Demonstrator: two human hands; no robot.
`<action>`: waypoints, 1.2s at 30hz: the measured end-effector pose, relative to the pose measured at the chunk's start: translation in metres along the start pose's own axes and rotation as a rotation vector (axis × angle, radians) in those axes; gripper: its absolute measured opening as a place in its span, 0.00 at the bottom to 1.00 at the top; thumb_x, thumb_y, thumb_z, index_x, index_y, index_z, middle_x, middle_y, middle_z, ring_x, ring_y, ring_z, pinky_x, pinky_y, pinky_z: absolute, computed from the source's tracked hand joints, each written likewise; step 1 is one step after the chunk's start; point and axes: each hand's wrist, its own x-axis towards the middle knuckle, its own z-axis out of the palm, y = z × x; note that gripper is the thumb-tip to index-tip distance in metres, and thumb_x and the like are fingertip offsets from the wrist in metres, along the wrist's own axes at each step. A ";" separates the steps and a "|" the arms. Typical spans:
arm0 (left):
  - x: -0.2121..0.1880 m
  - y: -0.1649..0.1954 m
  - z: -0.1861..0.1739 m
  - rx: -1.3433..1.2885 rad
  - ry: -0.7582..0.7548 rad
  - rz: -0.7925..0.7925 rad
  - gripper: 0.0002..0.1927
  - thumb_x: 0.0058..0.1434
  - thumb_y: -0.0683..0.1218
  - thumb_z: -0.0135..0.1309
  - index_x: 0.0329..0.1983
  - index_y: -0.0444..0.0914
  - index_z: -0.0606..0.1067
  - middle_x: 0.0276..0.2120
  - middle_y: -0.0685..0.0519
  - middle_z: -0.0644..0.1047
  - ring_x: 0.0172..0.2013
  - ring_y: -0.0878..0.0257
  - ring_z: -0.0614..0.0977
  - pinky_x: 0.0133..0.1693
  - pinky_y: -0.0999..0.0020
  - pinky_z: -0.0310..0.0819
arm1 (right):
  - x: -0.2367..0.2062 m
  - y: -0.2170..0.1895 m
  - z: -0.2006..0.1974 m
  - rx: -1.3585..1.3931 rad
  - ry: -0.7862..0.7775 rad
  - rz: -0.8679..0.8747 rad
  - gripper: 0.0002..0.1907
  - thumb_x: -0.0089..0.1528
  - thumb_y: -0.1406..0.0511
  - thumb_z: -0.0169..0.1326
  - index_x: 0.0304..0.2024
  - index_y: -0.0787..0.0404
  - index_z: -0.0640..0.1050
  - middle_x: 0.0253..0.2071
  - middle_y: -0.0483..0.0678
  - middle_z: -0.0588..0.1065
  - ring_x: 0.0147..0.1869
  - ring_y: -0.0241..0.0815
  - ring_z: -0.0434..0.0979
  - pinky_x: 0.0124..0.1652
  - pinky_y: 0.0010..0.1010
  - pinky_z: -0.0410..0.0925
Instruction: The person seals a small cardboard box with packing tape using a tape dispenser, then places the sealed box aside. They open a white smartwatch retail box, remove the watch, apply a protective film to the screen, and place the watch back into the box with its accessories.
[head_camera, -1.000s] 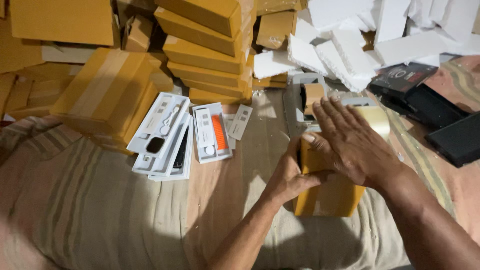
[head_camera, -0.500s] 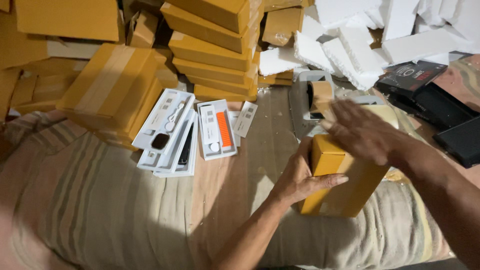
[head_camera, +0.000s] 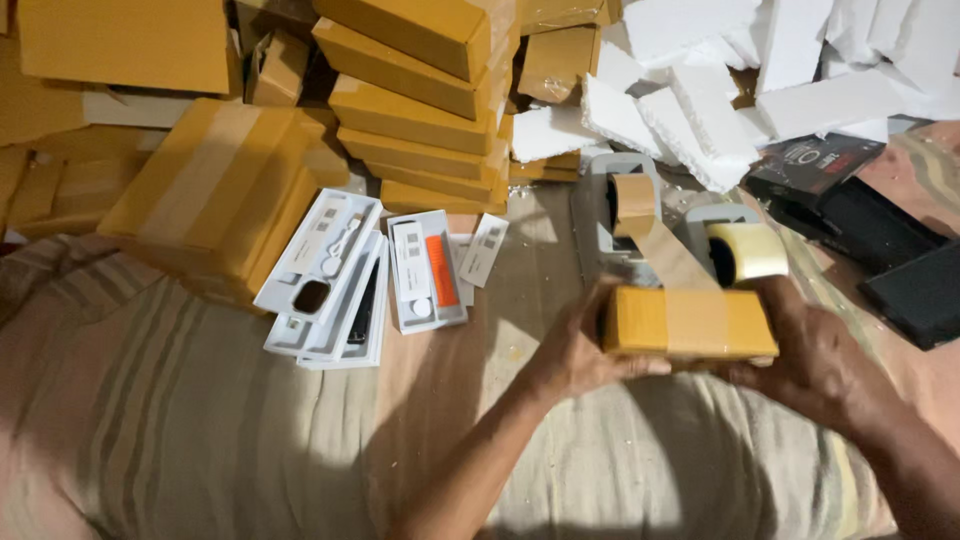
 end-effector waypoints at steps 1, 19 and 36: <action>-0.004 0.000 0.000 -0.070 -0.002 -0.039 0.40 0.49 0.45 0.76 0.61 0.38 0.67 0.53 0.50 0.78 0.55 0.62 0.81 0.59 0.62 0.80 | -0.005 0.000 0.002 0.075 -0.008 0.007 0.46 0.49 0.53 0.72 0.64 0.61 0.65 0.47 0.57 0.82 0.52 0.53 0.85 0.47 0.41 0.77; -0.038 -0.013 0.010 -0.753 0.331 -0.531 0.39 0.64 0.70 0.51 0.70 0.43 0.66 0.74 0.49 0.64 0.72 0.56 0.65 0.71 0.53 0.55 | -0.038 -0.085 0.004 0.392 0.568 0.047 0.25 0.75 0.60 0.41 0.68 0.74 0.61 0.52 0.64 0.78 0.49 0.59 0.81 0.47 0.46 0.72; 0.002 0.016 0.035 -0.725 0.514 -0.788 0.12 0.63 0.44 0.56 0.39 0.27 0.74 0.30 0.55 0.76 0.30 0.68 0.77 0.35 0.67 0.74 | -0.056 -0.078 0.037 0.951 0.679 0.174 0.29 0.76 0.60 0.38 0.73 0.75 0.57 0.52 0.63 0.75 0.54 0.52 0.78 0.52 0.40 0.72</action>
